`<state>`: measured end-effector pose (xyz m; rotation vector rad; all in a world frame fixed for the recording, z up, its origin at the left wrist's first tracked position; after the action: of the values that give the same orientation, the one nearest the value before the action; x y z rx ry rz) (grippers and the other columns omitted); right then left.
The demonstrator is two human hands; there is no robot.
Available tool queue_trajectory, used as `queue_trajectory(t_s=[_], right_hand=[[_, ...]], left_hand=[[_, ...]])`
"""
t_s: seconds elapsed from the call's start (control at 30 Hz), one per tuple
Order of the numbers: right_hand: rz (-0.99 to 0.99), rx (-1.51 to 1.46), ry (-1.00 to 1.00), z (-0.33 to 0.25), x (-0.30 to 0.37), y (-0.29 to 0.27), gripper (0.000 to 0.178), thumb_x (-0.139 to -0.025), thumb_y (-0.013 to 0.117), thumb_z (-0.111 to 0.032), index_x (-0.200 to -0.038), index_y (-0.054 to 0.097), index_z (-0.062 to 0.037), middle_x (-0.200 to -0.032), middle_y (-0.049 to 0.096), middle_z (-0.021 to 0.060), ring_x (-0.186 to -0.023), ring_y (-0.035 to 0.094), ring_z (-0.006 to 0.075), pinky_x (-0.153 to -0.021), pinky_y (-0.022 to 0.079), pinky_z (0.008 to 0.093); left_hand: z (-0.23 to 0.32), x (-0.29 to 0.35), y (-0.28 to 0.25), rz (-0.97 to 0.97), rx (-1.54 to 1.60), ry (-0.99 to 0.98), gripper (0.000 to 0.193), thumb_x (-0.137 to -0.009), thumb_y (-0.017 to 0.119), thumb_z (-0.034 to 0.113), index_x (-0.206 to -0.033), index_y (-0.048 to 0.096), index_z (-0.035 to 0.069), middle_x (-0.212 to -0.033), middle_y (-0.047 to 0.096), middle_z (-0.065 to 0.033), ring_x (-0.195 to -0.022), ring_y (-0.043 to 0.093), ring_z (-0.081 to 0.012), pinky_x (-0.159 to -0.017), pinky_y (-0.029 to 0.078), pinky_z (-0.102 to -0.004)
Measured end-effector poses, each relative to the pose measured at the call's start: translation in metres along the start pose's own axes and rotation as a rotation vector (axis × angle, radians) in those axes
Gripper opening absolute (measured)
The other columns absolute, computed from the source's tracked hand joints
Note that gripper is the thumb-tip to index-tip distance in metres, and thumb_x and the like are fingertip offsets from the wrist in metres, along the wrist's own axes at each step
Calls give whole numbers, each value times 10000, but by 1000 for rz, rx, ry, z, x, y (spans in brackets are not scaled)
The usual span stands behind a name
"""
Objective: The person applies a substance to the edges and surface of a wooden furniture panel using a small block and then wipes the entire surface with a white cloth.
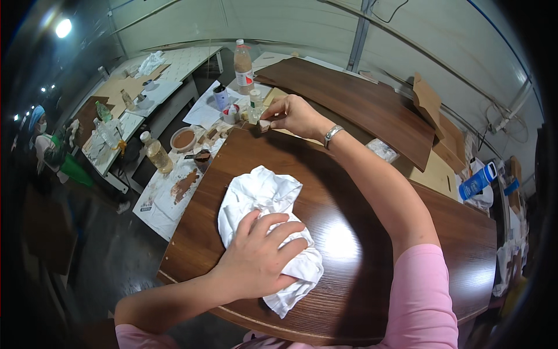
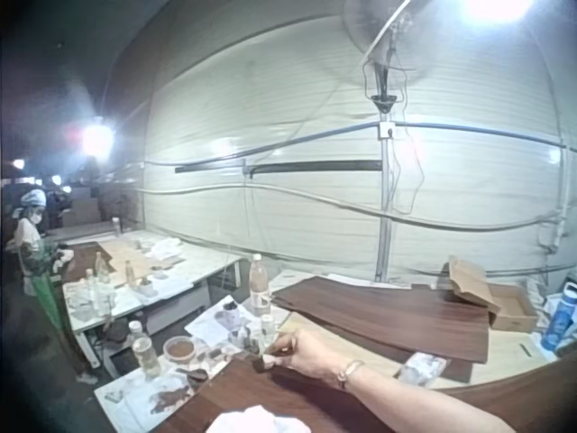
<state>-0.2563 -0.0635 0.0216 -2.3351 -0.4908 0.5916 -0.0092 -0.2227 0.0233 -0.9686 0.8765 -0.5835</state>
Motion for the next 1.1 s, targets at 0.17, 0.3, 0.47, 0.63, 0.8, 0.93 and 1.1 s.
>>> queue_trajectory(t_s=[0.17,0.3,0.47,0.63,0.8,0.93,1.1], right_hand=[[17,-1,-7,3,-18,31,245,-800,761,-82,-1044,776,-78,-1096,720,121,-1040,669,294,-939,510,370],[-76,145,4,1,-11,20,232,-820,746,-63,-1050,772,-58,-1030,700,114,-972,654,260,-903,505,359],[-226,64,92,13,4,2,251,-801,776,-79,-1052,781,-77,-1017,734,121,-960,682,249,-872,523,359],[-5,-7,49,10,-30,29,192,-848,763,-86,-1036,778,-53,-992,717,82,-909,651,201,-847,511,334],[-246,36,102,5,-7,7,224,-850,782,-164,-1035,777,-36,-886,720,65,-824,596,142,-796,502,312],[-310,111,194,15,21,-26,223,-874,776,-223,-1026,786,-60,-924,718,70,-782,597,165,-755,508,323],[-49,100,23,3,8,-5,241,-858,761,-173,-1059,767,-41,-943,720,144,-884,660,252,-832,506,366]], left_hand=[[0,-1,-1,28,11,9,433,-669,785,319,-1051,665,156,-1280,592,-23,-1240,495,-276,-1055,336,-501],[-1,1,-2,34,2,18,421,-741,744,388,-1079,676,147,-1253,596,-42,-1225,502,-256,-1067,324,-501],[-1,2,0,37,1,8,435,-728,751,382,-1085,671,146,-1252,600,-43,-1225,498,-256,-1067,322,-496],[0,-3,2,18,36,28,447,-712,770,360,-1088,656,147,-1280,585,-38,-1242,499,-273,-1058,333,-509],[-3,3,-1,27,46,23,465,-712,774,367,-1103,652,145,-1283,583,-39,-1243,500,-273,-1061,329,-514],[-3,-1,1,12,33,11,469,-707,777,373,-1101,655,150,-1282,587,-34,-1247,497,-271,-1065,325,-513],[-3,-6,2,14,39,37,453,-701,775,362,-1089,665,156,-1280,593,-25,-1249,491,-273,-1066,327,-510]])
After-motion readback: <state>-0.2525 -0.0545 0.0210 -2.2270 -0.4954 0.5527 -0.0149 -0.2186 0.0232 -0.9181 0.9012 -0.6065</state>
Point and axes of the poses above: each hand's wrist, its own x-axis away from the middle knuckle, its own y-axis out of the palm, z = x × y, the point moved 4 cm from there along -x, towards the middle knuckle
